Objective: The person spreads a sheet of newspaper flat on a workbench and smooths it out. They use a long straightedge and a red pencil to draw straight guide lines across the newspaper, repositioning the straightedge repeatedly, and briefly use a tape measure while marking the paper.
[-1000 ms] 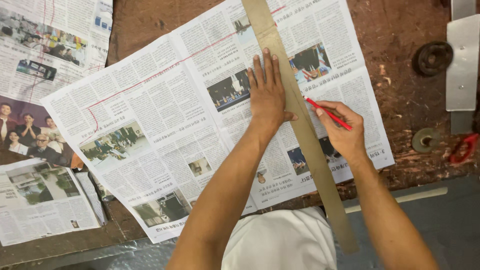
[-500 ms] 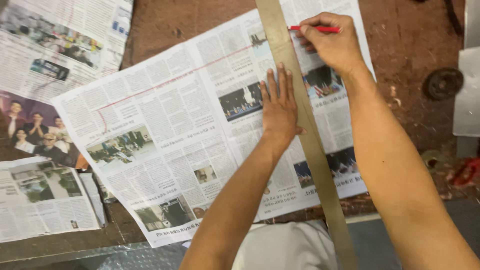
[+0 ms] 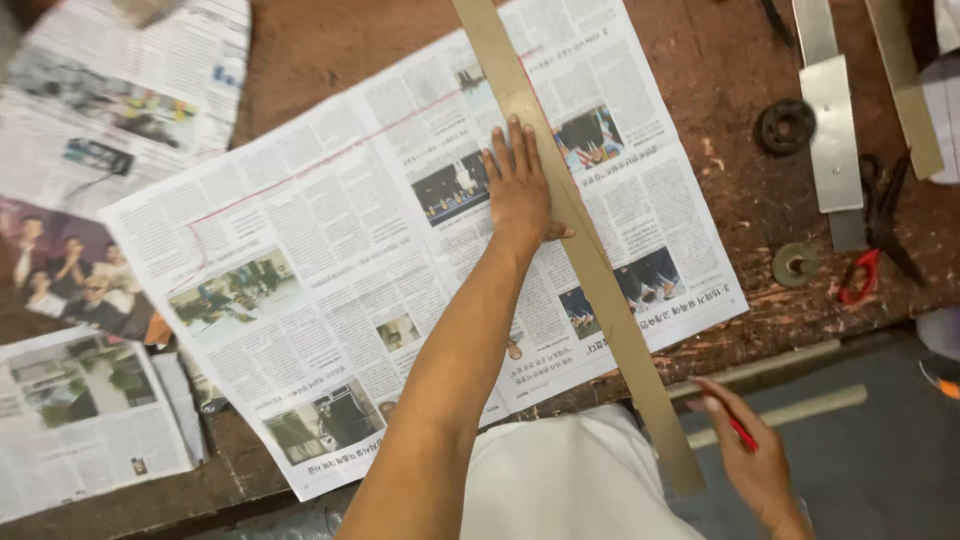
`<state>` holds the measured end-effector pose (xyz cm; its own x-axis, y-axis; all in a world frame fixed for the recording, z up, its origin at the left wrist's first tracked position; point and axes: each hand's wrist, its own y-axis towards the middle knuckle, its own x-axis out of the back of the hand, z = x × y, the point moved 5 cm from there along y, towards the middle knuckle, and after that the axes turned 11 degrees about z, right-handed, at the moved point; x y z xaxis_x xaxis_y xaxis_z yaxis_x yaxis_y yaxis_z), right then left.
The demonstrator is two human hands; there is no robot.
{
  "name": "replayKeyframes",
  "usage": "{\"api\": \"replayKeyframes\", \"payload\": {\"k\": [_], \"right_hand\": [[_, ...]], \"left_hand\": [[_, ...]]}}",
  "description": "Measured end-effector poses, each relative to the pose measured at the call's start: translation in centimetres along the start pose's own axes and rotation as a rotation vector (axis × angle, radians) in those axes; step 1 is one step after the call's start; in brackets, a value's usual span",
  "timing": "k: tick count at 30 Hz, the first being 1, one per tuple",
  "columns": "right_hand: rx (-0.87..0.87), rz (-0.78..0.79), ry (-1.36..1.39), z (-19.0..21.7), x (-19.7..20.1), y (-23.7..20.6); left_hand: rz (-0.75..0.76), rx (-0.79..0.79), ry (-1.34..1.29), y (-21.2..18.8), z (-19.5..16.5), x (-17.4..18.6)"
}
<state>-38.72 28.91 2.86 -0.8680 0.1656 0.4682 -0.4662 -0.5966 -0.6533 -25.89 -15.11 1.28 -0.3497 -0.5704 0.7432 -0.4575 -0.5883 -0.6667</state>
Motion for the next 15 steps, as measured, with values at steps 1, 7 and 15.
{"api": "replayKeyframes", "payload": {"k": [1, 7, 15], "right_hand": [[-0.054, -0.080, 0.042, -1.9, -0.1, -0.7], [-0.014, -0.144, 0.141, -8.6, -5.5, 0.8], [0.097, -0.302, 0.252, -8.5, 3.0, 1.1]], "left_hand": [[-0.010, -0.016, -0.022, 0.0, 0.3, -0.5], [-0.583, -0.390, -0.136, -6.3, 4.6, -7.7], [-0.646, -0.087, -0.127, -14.9, 13.5, -14.0]]}}
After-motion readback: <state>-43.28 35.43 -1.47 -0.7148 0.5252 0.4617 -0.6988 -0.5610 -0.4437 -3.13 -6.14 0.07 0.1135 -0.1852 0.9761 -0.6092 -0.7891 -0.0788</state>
